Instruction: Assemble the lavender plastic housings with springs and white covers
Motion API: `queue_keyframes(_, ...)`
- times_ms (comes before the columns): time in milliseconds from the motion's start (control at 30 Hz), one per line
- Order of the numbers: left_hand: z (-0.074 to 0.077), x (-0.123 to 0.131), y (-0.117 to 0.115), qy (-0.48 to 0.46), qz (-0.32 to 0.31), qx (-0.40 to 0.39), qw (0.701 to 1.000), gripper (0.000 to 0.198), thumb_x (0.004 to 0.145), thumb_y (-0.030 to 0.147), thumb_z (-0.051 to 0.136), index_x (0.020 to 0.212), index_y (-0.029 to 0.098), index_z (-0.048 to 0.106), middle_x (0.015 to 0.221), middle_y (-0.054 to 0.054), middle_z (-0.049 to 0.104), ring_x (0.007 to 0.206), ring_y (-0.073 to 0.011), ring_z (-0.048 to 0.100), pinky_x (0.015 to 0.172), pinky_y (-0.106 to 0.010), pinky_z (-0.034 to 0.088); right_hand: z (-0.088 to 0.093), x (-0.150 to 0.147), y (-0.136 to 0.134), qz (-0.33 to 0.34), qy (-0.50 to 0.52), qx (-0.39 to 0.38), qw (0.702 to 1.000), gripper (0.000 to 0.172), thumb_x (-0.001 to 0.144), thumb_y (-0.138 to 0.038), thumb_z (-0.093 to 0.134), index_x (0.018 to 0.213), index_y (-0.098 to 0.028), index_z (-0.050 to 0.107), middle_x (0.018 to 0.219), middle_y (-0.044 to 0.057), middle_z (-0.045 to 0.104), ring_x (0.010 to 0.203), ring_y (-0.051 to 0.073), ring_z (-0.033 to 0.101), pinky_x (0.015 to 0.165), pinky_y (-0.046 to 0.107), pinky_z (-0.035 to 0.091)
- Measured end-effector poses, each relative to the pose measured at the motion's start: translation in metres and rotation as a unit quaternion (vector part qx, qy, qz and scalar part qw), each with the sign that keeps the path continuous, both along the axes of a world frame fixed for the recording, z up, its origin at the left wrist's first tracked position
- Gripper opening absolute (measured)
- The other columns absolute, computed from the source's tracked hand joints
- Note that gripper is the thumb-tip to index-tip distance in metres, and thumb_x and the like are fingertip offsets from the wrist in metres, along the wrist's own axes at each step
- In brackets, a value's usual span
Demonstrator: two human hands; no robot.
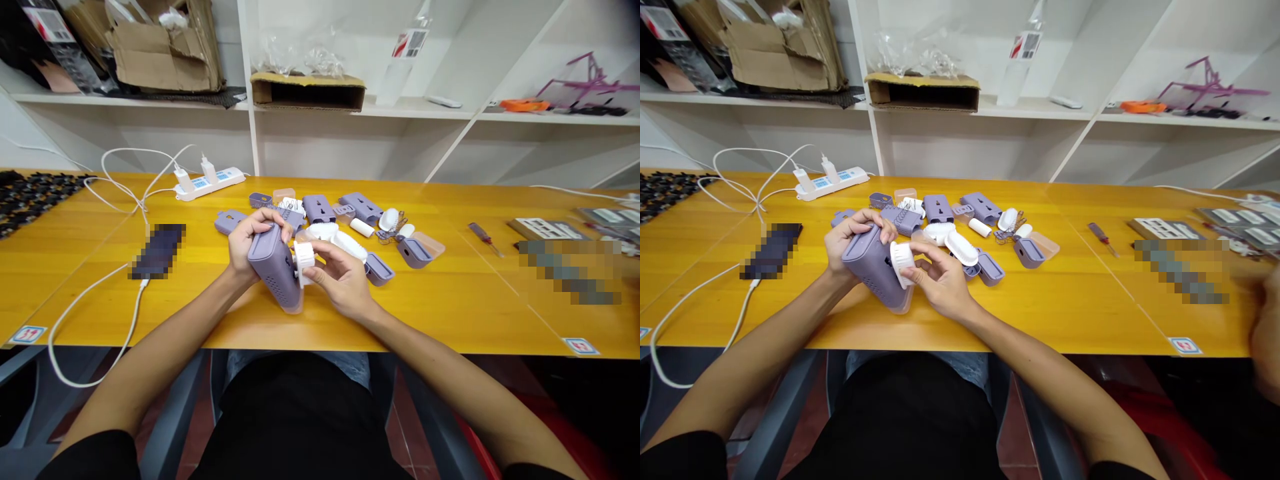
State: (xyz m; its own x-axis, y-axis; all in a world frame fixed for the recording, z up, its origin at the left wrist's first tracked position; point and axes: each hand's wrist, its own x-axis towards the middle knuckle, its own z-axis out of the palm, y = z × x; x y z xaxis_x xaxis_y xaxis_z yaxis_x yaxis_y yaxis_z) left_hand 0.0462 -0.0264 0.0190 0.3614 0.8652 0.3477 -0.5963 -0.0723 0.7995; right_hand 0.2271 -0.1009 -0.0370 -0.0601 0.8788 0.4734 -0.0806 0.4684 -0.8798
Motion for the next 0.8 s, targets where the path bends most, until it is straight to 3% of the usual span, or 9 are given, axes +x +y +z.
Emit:
queue_keyframes(333, 0.002, 0.001, -0.005, 0.001, 0.021, -0.033, 0.999, 0.016, 0.089, 0.020, 0.054, 0.078, 0.018, 0.066, 0.066, -0.008, 0.063, 0.066, -0.0228, 0.061, 0.071, -0.038, 0.054, 0.004, -0.007, -0.003, -0.019, -0.015, 0.045, 0.999, 0.031, 0.097, -0.048, 0.084, 0.120, -0.029, 0.076, 0.124, 0.011, 0.069, 0.120, 0.029, 0.067, 0.100, 0.046, 0.061)
queue_keyframes(667, -0.001, 0.004, -0.006, 0.009, 0.064, 0.031, 0.997, 0.017, 0.082, 0.020, 0.057, 0.074, 0.016, 0.072, 0.074, -0.011, 0.064, 0.078, -0.0240, 0.062, 0.082, -0.038, 0.054, -0.006, -0.008, 0.000, -0.032, -0.047, 0.111, 0.992, 0.029, 0.100, -0.035, 0.082, 0.128, -0.034, 0.075, 0.123, 0.009, 0.069, 0.116, 0.027, 0.065, 0.098, 0.044, 0.058)
queue_keyframes(800, -0.001, 0.004, -0.005, 0.004, 0.058, 0.036, 0.998, 0.019, 0.080, 0.019, 0.056, 0.073, 0.016, 0.074, 0.078, -0.011, 0.063, 0.079, -0.0235, 0.061, 0.083, -0.037, 0.053, -0.008, -0.007, 0.000, -0.049, -0.071, 0.109, 0.990, 0.029, 0.100, -0.040, 0.082, 0.128, -0.032, 0.074, 0.123, 0.010, 0.071, 0.115, 0.028, 0.066, 0.097, 0.046, 0.059)
